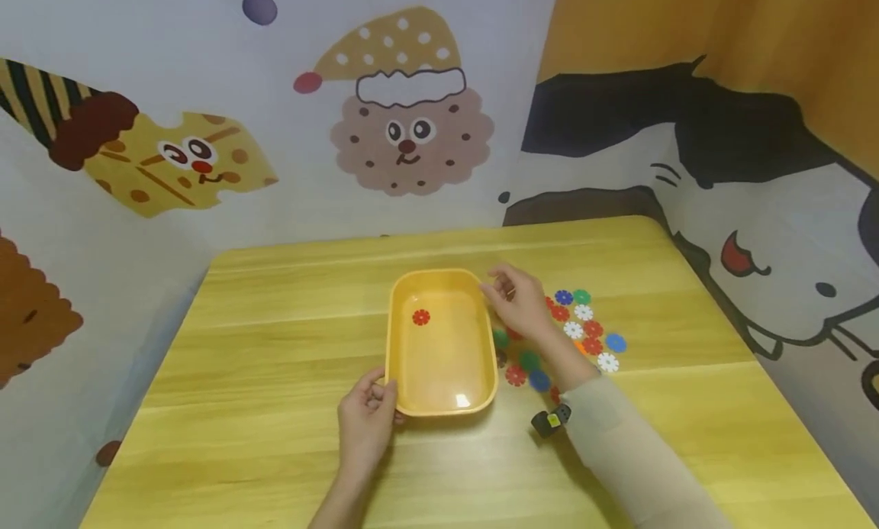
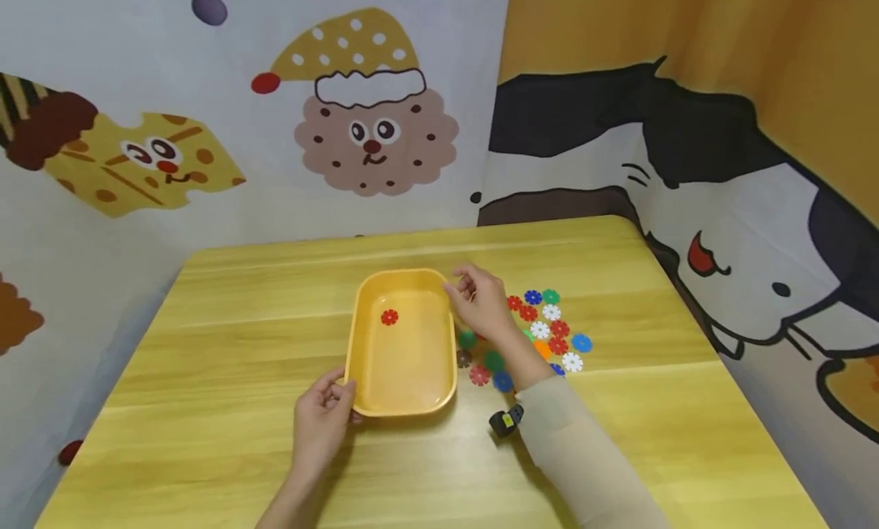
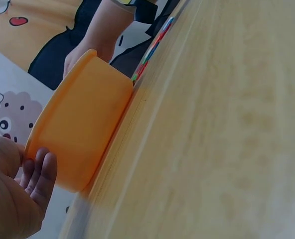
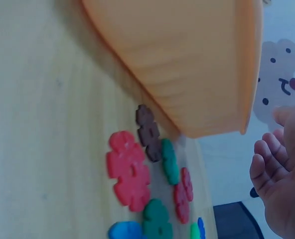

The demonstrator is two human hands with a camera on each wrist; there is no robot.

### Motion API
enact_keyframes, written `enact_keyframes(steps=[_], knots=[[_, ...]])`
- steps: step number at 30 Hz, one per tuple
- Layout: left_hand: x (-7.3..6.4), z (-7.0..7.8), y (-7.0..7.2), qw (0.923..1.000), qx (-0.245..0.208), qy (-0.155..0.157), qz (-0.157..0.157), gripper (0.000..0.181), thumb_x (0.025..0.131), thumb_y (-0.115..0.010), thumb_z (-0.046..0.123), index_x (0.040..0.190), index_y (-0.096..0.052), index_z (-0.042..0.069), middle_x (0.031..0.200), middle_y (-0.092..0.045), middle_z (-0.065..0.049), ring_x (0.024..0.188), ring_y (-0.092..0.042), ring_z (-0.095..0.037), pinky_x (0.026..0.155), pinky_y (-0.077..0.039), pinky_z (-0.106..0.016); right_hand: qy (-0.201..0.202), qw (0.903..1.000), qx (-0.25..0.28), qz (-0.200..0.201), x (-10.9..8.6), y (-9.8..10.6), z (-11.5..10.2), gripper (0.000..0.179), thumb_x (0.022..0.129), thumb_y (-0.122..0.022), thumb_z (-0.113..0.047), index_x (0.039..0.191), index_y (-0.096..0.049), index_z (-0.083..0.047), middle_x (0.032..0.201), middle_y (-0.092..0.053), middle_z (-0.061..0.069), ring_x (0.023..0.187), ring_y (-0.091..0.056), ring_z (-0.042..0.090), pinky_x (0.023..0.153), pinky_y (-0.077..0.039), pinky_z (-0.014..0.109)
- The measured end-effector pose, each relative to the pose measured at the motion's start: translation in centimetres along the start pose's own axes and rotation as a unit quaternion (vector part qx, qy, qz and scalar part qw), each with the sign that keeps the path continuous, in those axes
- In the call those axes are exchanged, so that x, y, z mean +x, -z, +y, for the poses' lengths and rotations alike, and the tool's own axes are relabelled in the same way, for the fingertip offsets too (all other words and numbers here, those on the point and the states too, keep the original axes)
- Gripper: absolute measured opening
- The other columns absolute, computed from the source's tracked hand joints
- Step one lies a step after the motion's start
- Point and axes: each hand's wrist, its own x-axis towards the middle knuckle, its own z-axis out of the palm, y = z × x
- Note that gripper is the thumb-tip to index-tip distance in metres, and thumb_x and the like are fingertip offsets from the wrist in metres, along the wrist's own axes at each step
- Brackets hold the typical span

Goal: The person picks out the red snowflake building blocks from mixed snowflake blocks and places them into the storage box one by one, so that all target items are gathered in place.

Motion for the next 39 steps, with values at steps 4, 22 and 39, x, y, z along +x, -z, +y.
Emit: enact_keyframes(steps=[4,22,39], knots=[[-0.1,0.0,0.3,0.9999,-0.008,0.0,-0.01,0.033,0.095,-0.065,0.001,0.127,-0.061,-0.009,0.076,-0.067,-0.016,0.055,-0.066,-0.02,0.051,-0.062,-0.031,-0.024,0.9996,-0.003,-0.01,-0.5,0.0,0.3,0.031,0.097,-0.07,-0.018,0.12,-0.065,0.001,0.087,-0.064,0.009,0.076,-0.062,0.022,0.066,-0.058,0.027],[-0.2,0.2,0.8,0.9989,-0.039,-0.004,-0.026,0.039,0.095,-0.067,0.001,0.131,-0.057,-0.011,0.077,-0.066,-0.017,0.056,-0.067,-0.022,0.052,-0.063,-0.032,-0.018,0.9982,-0.047,-0.033,-1.6,0.0,2.1,0.034,0.096,-0.072,-0.023,0.118,-0.066,0.002,0.084,-0.063,0.005,0.075,-0.06,0.019,0.064,-0.058,0.025],[-0.1,-0.1,0.8,0.9989,-0.037,-0.004,-0.027,0.04,0.096,-0.067,0.003,0.132,-0.057,-0.01,0.077,-0.065,-0.016,0.056,-0.067,-0.021,0.053,-0.063,-0.032,-0.034,0.9957,-0.07,-0.051,-2.0,0.9,2.8,0.038,0.096,-0.072,-0.022,0.123,-0.064,0.004,0.092,-0.066,0.011,0.084,-0.064,0.026,0.074,-0.061,0.042]])
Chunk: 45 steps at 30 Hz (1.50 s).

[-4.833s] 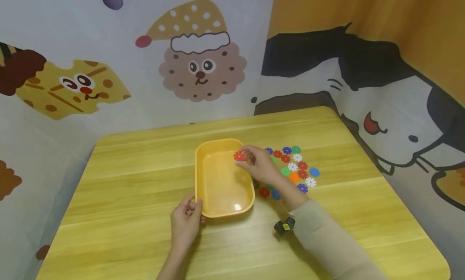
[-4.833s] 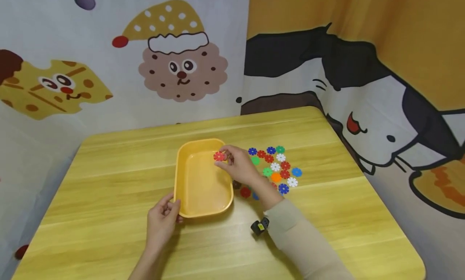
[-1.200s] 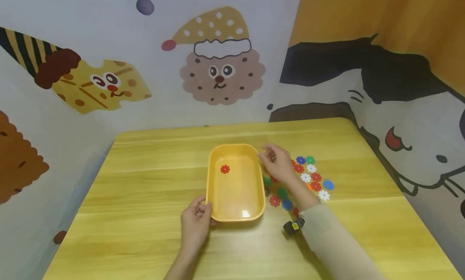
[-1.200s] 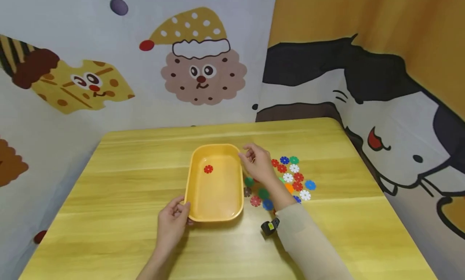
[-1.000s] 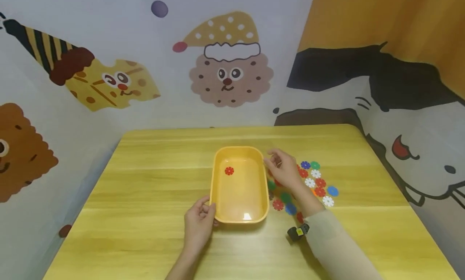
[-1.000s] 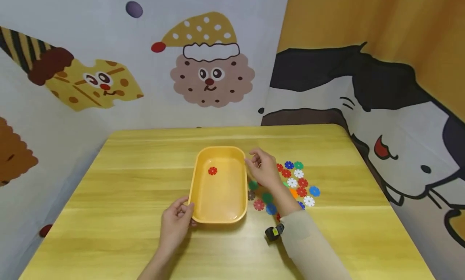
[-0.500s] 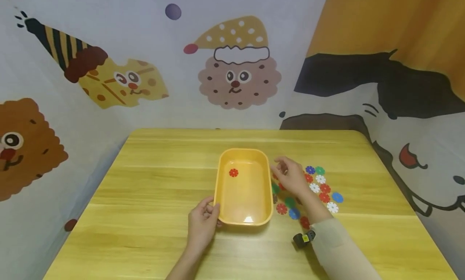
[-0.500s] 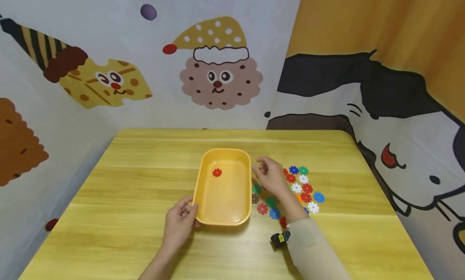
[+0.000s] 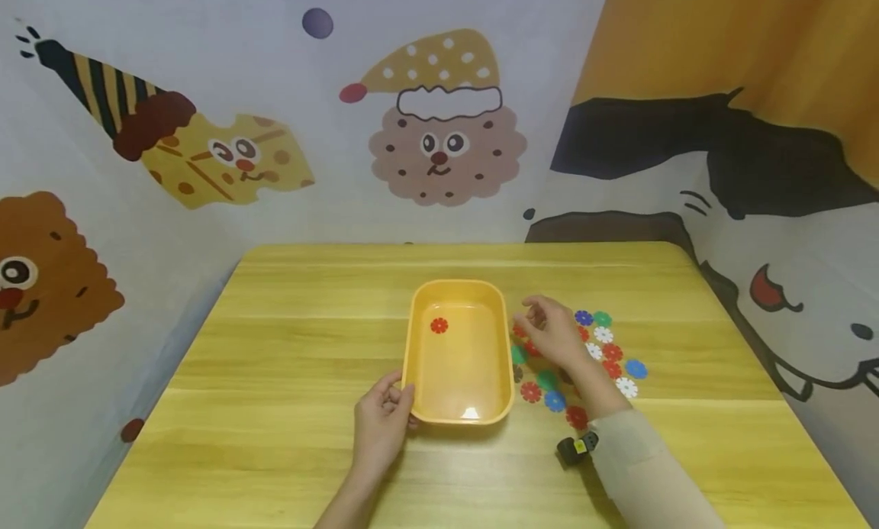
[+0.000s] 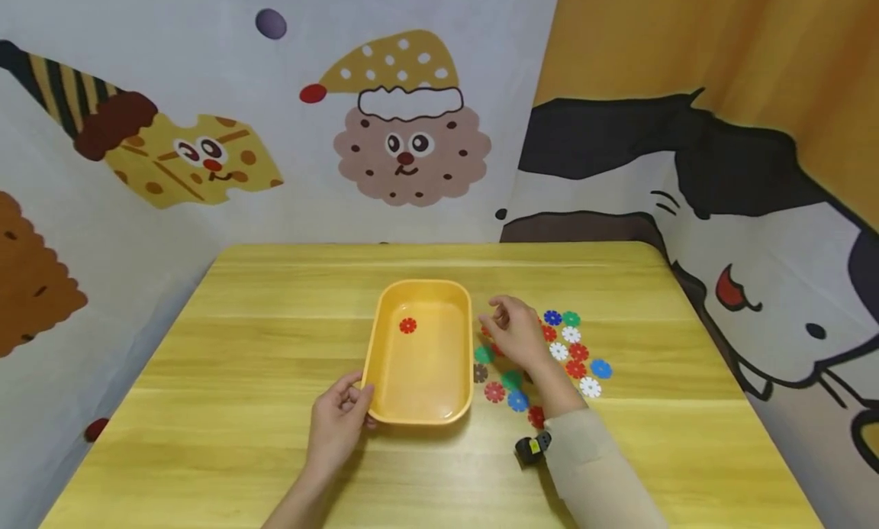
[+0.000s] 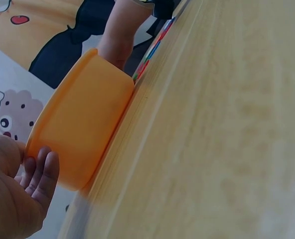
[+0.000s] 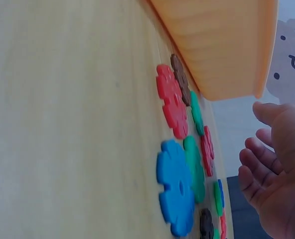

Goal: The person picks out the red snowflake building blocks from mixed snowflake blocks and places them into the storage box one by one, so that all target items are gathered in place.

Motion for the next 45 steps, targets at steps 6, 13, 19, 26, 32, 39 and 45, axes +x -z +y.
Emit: enact_keyframes(steps=[6,13,19,26,32,39,45], knots=[[0.0,-0.1,0.1,1.0,0.002,0.001,0.0,0.04,0.095,-0.068,0.003,0.132,-0.058,-0.01,0.077,-0.065,-0.017,0.056,-0.067,-0.021,0.053,-0.063,-0.032,-0.008,0.9994,-0.028,-0.017,-0.1,0.1,0.8,0.044,0.095,-0.074,-0.026,0.126,-0.062,0.003,0.105,-0.067,0.017,0.096,-0.065,0.032,0.083,-0.061,0.05],[-0.1,0.0,-0.1,1.0,-0.001,-0.003,-0.001,0.039,0.096,-0.068,0.004,0.131,-0.058,-0.009,0.077,-0.065,-0.018,0.056,-0.067,-0.019,0.052,-0.063,-0.032,-0.029,0.9969,-0.058,-0.044,-0.3,0.4,1.4,0.051,0.092,-0.077,-0.03,0.13,-0.061,0.001,0.109,-0.065,0.015,0.101,-0.062,0.033,0.086,-0.059,0.052],[0.0,0.1,-0.1,1.0,0.006,-0.004,0.001,0.038,0.096,-0.068,0.004,0.13,-0.059,-0.009,0.075,-0.065,-0.016,0.055,-0.067,-0.021,0.052,-0.063,-0.031,-0.042,0.9941,-0.069,-0.073,-0.4,0.4,1.5,0.054,0.091,-0.077,-0.035,0.129,-0.062,0.0,0.115,-0.064,0.016,0.104,-0.062,0.034,0.091,-0.058,0.053],[0.0,0.1,-0.2,1.0,0.006,-0.003,0.006,0.038,0.096,-0.067,0.004,0.131,-0.059,-0.009,0.077,-0.066,-0.017,0.057,-0.067,-0.022,0.052,-0.063,-0.033,-0.034,0.9926,-0.075,-0.09,-0.1,0.1,1.5,0.046,0.092,-0.077,-0.033,0.122,-0.067,-0.001,0.11,-0.063,0.013,0.102,-0.061,0.032,0.092,-0.057,0.052],[0.0,0.0,-0.2,1.0,0.003,-0.006,0.003,0.038,0.096,-0.067,0.004,0.132,-0.059,-0.008,0.077,-0.066,-0.019,0.057,-0.068,-0.023,0.053,-0.063,-0.034,-0.039,0.99,-0.082,-0.108,0.3,0.1,1.7,0.043,0.092,-0.076,-0.032,0.12,-0.067,-0.001,0.107,-0.062,0.011,0.099,-0.06,0.03,0.09,-0.057,0.05],[0.1,-0.1,-0.3,0.9999,0.004,-0.005,0.008,0.038,0.096,-0.067,0.003,0.131,-0.06,-0.008,0.076,-0.066,-0.018,0.056,-0.067,-0.021,0.052,-0.063,-0.032,-0.046,0.9858,-0.078,-0.141,0.9,0.5,1.6,0.034,0.093,-0.076,-0.027,0.114,-0.063,-0.002,0.105,-0.058,0.012,0.097,-0.058,0.03,0.087,-0.056,0.048],[0.0,-0.1,-0.3,0.9999,0.009,-0.01,0.008,0.037,0.096,-0.067,0.003,0.131,-0.06,-0.009,0.076,-0.066,-0.018,0.056,-0.067,-0.022,0.051,-0.063,-0.033,-0.049,0.9848,-0.067,-0.153,1.0,0.5,1.5,0.03,0.094,-0.075,-0.025,0.111,-0.058,-0.007,0.097,-0.059,0.009,0.088,-0.055,0.027,0.077,-0.054,0.041]])
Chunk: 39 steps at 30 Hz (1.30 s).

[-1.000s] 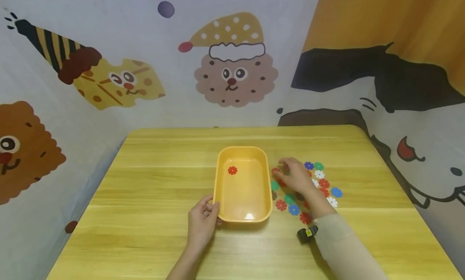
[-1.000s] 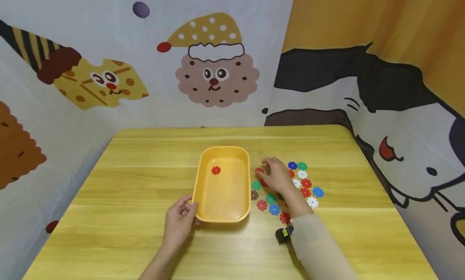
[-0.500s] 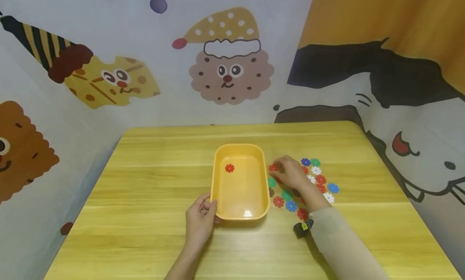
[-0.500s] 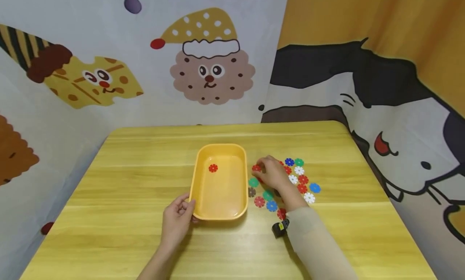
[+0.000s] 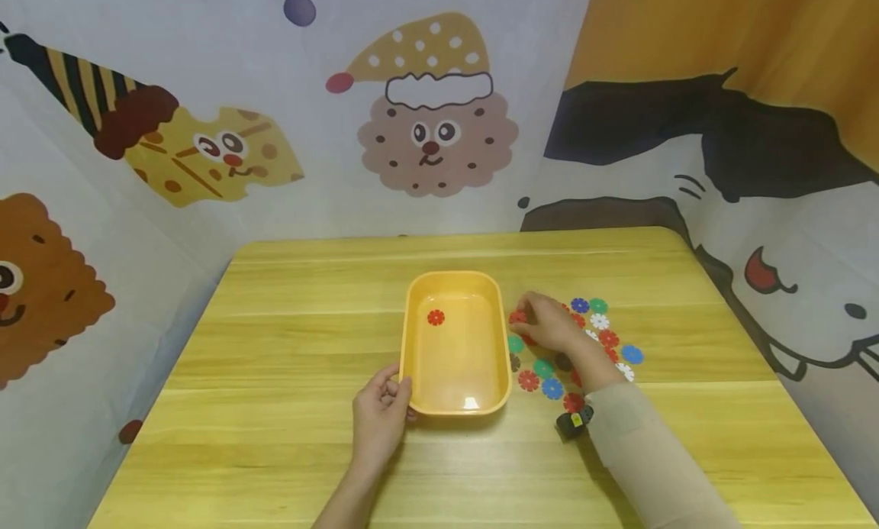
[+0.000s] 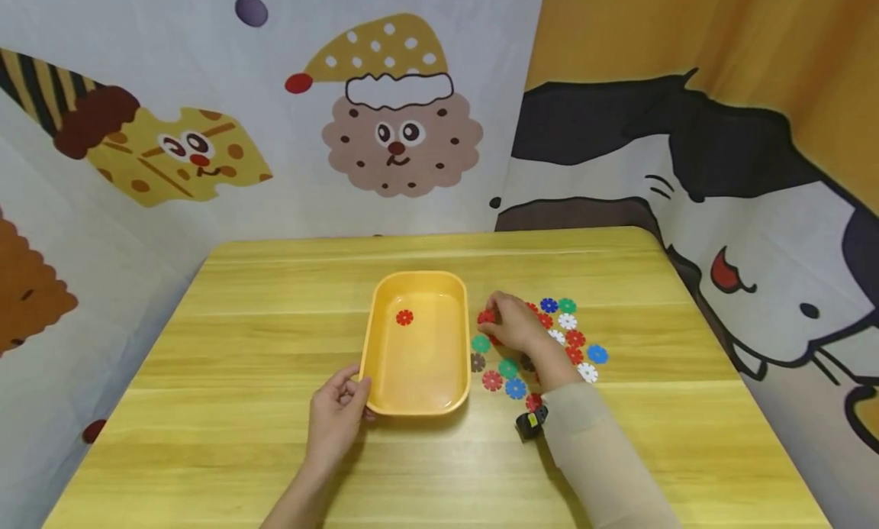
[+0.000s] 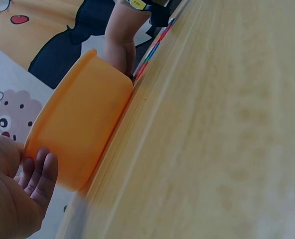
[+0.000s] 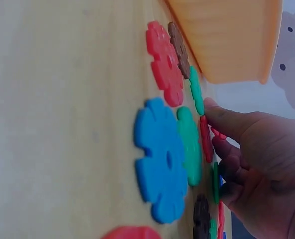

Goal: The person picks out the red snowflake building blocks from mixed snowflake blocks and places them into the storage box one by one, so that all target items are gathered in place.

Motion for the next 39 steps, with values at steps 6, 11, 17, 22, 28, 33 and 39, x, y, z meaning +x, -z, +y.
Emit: enact_keyframes(steps=[6,11,17,22,28,33,39], knots=[[-0.1,0.0,0.0,1.0,0.008,-0.005,-0.001,0.037,0.096,-0.067,0.005,0.131,-0.06,-0.008,0.075,-0.066,-0.016,0.055,-0.067,-0.021,0.051,-0.062,-0.031,0.022,0.9997,0.003,0.0,-0.2,0.1,0.0,0.045,0.092,-0.077,-0.023,0.127,-0.057,-0.003,0.115,-0.067,0.017,0.104,-0.063,0.035,0.091,-0.057,0.051],[-0.1,-0.1,0.1,1.0,0.002,-0.005,-0.003,0.038,0.097,-0.067,0.005,0.132,-0.059,-0.009,0.076,-0.066,-0.017,0.055,-0.066,-0.021,0.052,-0.063,-0.032,0.036,0.9993,0.0,-0.006,-0.2,0.1,0.1,0.043,0.089,-0.08,-0.022,0.125,-0.065,-0.005,0.113,-0.069,0.012,0.103,-0.064,0.031,0.091,-0.058,0.05],[-0.1,-0.1,0.2,1.0,-0.001,-0.004,-0.008,0.038,0.097,-0.066,0.005,0.132,-0.058,-0.01,0.076,-0.066,-0.017,0.056,-0.066,-0.02,0.053,-0.063,-0.031,0.055,0.9983,-0.02,0.002,-0.2,0.0,0.3,0.029,0.09,-0.079,-0.026,0.112,-0.071,-0.009,0.098,-0.068,0.001,0.094,-0.061,0.023,0.086,-0.057,0.045],[0.0,-0.1,0.1,1.0,-0.004,0.001,-0.007,0.038,0.097,-0.066,0.004,0.131,-0.059,-0.009,0.077,-0.065,-0.017,0.056,-0.067,-0.02,0.053,-0.063,-0.032,0.051,0.9982,-0.007,0.029,-0.1,0.1,0.2,0.031,0.092,-0.077,-0.031,0.113,-0.07,-0.009,0.099,-0.069,0.002,0.092,-0.063,0.023,0.083,-0.059,0.043],[0.0,0.0,-0.1,0.9999,-0.01,0.004,-0.004,0.035,0.097,-0.066,0.004,0.129,-0.06,-0.009,0.077,-0.066,-0.019,0.055,-0.066,-0.019,0.052,-0.063,-0.033,0.037,0.996,0.003,0.081,-0.1,0.3,-0.2,0.048,0.093,-0.075,-0.033,0.127,-0.065,-0.001,0.117,-0.067,0.017,0.103,-0.064,0.033,0.089,-0.06,0.051],[0.0,0.0,-0.2,0.9999,-0.01,0.002,-0.004,0.036,0.096,-0.067,0.004,0.129,-0.06,-0.009,0.077,-0.065,-0.02,0.055,-0.066,-0.02,0.052,-0.063,-0.033,0.03,0.9919,0.012,0.123,0.0,0.5,-0.6,0.048,0.094,-0.074,-0.032,0.129,-0.063,-0.001,0.117,-0.067,0.017,0.094,-0.065,0.031,0.081,-0.062,0.046],[0.0,-0.1,-0.1,1.0,-0.003,-0.004,-0.004,0.035,0.097,-0.065,0.004,0.129,-0.06,-0.009,0.076,-0.066,-0.019,0.055,-0.067,-0.02,0.052,-0.063,-0.033,0.044,0.9865,0.041,0.152,0.1,0.8,-1.9,0.045,0.095,-0.073,-0.032,0.127,-0.064,-0.002,0.099,-0.066,0.01,0.079,-0.057,0.022,0.061,-0.055,0.031]])
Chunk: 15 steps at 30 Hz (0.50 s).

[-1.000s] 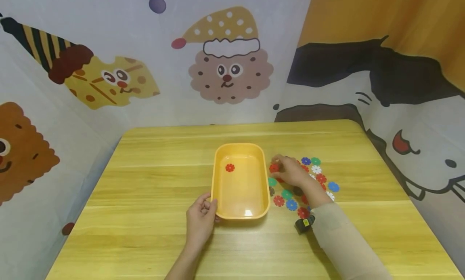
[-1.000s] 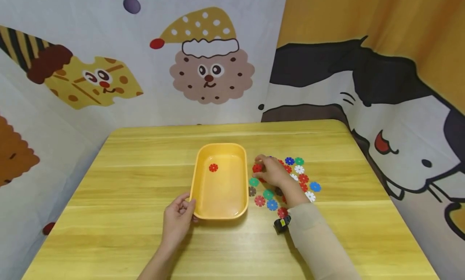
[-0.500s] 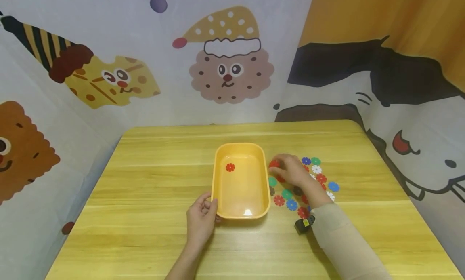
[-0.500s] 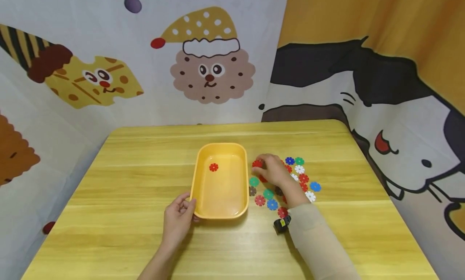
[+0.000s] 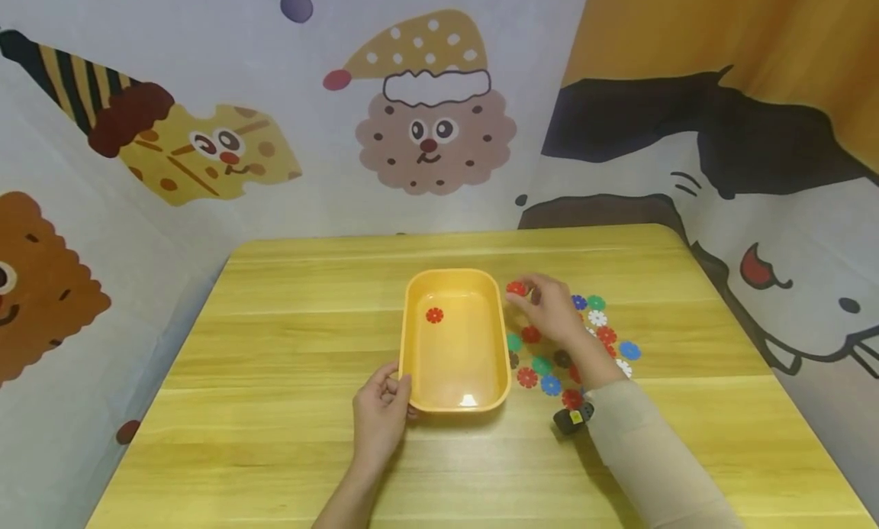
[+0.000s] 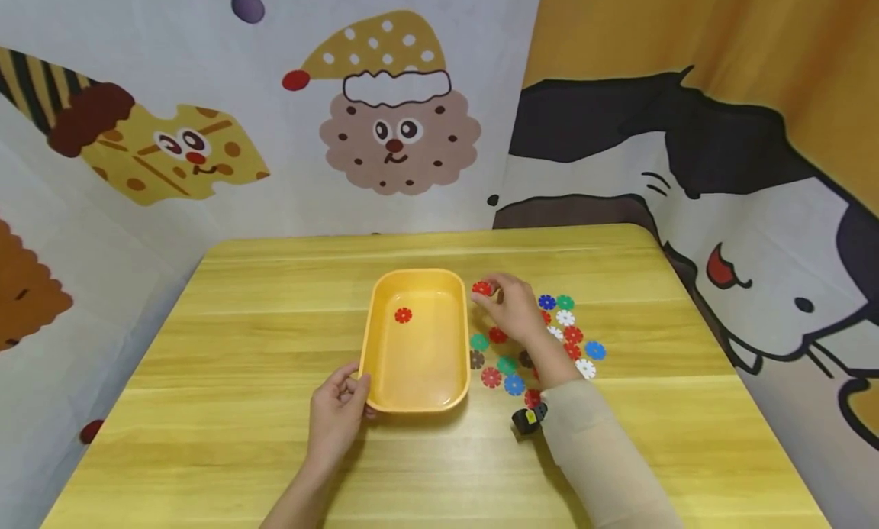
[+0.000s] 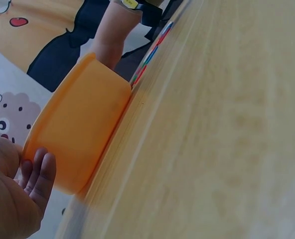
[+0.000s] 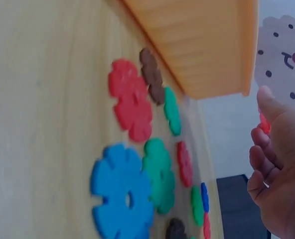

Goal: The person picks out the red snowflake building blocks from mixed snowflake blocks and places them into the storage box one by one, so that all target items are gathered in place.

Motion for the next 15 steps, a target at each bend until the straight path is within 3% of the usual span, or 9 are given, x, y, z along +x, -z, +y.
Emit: enact_keyframes(steps=[15], knots=[[0.1,0.0,0.0,0.9999,-0.001,0.016,0.0,0.033,0.097,-0.065,0.004,0.128,-0.061,-0.007,0.078,-0.066,-0.019,0.057,-0.068,-0.021,0.053,-0.063,-0.033,0.062,0.9953,0.074,-0.004,0.4,-1.3,-3.5,0.038,0.091,-0.078,-0.023,0.12,-0.068,0.0,0.099,-0.068,0.012,0.086,-0.061,0.024,0.074,-0.055,0.036]])
